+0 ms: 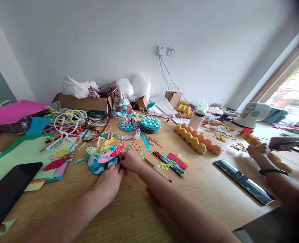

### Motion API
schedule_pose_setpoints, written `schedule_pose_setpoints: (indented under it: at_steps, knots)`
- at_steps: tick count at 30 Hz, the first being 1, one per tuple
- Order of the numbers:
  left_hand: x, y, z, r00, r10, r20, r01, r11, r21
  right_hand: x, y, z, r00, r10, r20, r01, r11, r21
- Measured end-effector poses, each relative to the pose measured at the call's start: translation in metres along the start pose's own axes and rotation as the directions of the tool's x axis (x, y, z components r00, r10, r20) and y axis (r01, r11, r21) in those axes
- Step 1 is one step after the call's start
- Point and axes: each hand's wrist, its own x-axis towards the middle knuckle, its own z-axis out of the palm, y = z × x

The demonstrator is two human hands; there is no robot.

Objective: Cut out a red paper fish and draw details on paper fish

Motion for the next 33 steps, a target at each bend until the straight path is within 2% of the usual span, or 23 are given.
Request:
schedule_pose_setpoints:
  at_steps: [8,17,29,33]
  knots:
    - [-0.004,0.000,-0.003,1.000,0.000,-0.003,-0.001,1.000,-0.005,-0.002,0.000,-0.006,0.999,-0.022,0.028,0.022,1.000,-0.005]
    - [-0.001,0.000,-0.002,1.000,0.001,0.005,-0.001,1.000,0.010,-0.007,-0.005,-0.008,1.000,-0.008,0.025,0.011,0.996,-0.089]
    - [0.003,0.002,-0.004,0.999,-0.002,0.049,0.002,1.000,0.007,-0.001,-0.013,-0.007,0.991,0.024,0.129,-0.003,0.986,-0.164]
    - [0.002,0.002,-0.005,0.999,0.007,0.033,-0.007,1.000,0.005,-0.004,-0.014,-0.007,0.992,0.042,0.118,-0.023,0.987,-0.158]
